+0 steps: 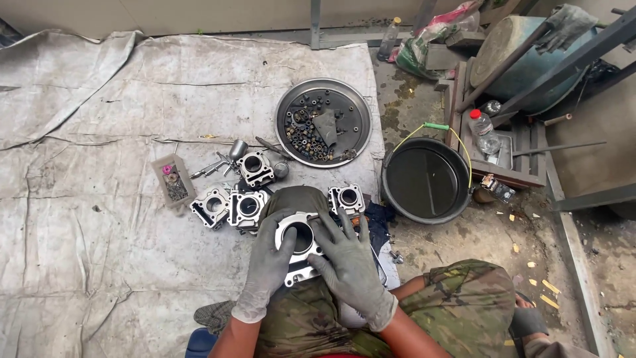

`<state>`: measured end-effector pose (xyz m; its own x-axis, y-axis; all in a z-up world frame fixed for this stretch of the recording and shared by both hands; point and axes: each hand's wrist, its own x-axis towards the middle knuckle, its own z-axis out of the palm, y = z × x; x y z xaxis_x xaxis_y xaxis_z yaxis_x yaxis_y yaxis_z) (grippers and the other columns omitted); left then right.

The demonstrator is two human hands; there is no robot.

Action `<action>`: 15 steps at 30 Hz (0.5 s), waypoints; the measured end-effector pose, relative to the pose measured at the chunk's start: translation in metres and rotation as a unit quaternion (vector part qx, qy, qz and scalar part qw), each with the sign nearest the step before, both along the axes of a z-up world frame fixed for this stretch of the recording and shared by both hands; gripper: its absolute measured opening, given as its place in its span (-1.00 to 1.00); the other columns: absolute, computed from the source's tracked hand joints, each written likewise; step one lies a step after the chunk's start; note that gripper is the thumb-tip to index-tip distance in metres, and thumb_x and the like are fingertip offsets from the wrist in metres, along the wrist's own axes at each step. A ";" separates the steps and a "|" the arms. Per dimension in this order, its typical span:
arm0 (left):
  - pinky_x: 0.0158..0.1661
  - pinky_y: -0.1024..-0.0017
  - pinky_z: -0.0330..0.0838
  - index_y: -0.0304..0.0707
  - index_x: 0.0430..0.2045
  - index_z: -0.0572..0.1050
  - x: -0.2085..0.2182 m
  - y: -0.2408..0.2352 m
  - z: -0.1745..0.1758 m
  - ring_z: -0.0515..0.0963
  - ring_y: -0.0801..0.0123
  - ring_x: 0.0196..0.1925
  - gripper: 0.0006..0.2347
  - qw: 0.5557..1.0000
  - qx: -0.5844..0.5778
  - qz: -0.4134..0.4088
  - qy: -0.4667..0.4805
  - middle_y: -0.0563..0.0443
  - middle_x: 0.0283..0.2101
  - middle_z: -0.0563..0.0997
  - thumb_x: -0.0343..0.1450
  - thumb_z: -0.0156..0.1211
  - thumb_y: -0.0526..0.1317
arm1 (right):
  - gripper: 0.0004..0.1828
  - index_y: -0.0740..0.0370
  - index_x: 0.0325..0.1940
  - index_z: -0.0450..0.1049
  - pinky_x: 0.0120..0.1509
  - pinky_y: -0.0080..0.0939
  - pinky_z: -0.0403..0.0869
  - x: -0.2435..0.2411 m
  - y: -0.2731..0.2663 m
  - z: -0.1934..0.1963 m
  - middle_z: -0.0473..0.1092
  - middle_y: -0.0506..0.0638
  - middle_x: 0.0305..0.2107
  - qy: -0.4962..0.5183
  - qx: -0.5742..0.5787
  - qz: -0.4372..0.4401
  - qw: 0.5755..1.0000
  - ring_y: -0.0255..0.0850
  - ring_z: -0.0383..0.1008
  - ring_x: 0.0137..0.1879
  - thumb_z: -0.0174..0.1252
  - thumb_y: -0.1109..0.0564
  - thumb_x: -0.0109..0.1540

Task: Inspecting and preparing a motorcycle engine cylinder block for cleaning or assembly

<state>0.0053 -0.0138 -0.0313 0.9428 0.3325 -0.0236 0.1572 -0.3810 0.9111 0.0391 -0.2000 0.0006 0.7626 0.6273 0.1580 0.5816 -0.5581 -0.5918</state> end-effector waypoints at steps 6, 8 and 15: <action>0.26 0.28 0.33 -0.19 0.07 0.47 0.004 0.000 0.003 0.52 0.24 0.24 -0.68 0.999 -0.031 0.010 0.001 -0.02 0.13 0.58 0.46 0.03 -0.13 | -0.27 0.06 0.51 0.21 0.48 0.54 -0.17 -0.020 -0.008 0.015 -0.01 0.13 0.51 -0.038 -0.099 0.024 0.994 0.27 -0.17 0.58 -0.27 -0.38 0.40; 0.25 0.25 0.32 -0.17 0.07 0.48 0.004 -0.004 0.003 0.51 0.21 0.23 -0.67 1.000 0.004 0.010 -0.009 -0.04 0.13 0.57 0.43 0.04 -0.15 | -0.32 0.09 0.49 0.21 0.48 0.58 -0.18 -0.010 -0.001 0.026 -0.08 0.17 0.53 -0.001 -0.105 -0.006 0.994 0.35 -0.25 0.58 -0.19 -0.29 0.39; 0.24 0.23 0.32 -0.13 0.07 0.49 0.007 -0.007 0.008 0.52 0.19 0.24 -0.68 1.000 0.015 0.013 -0.003 -0.02 0.15 0.58 0.44 0.04 -0.13 | -0.29 0.06 0.49 0.24 0.46 0.60 -0.14 -0.007 -0.005 0.022 -0.03 0.24 0.50 -0.015 -0.090 -0.008 0.996 0.44 -0.15 0.54 -0.28 -0.34 0.39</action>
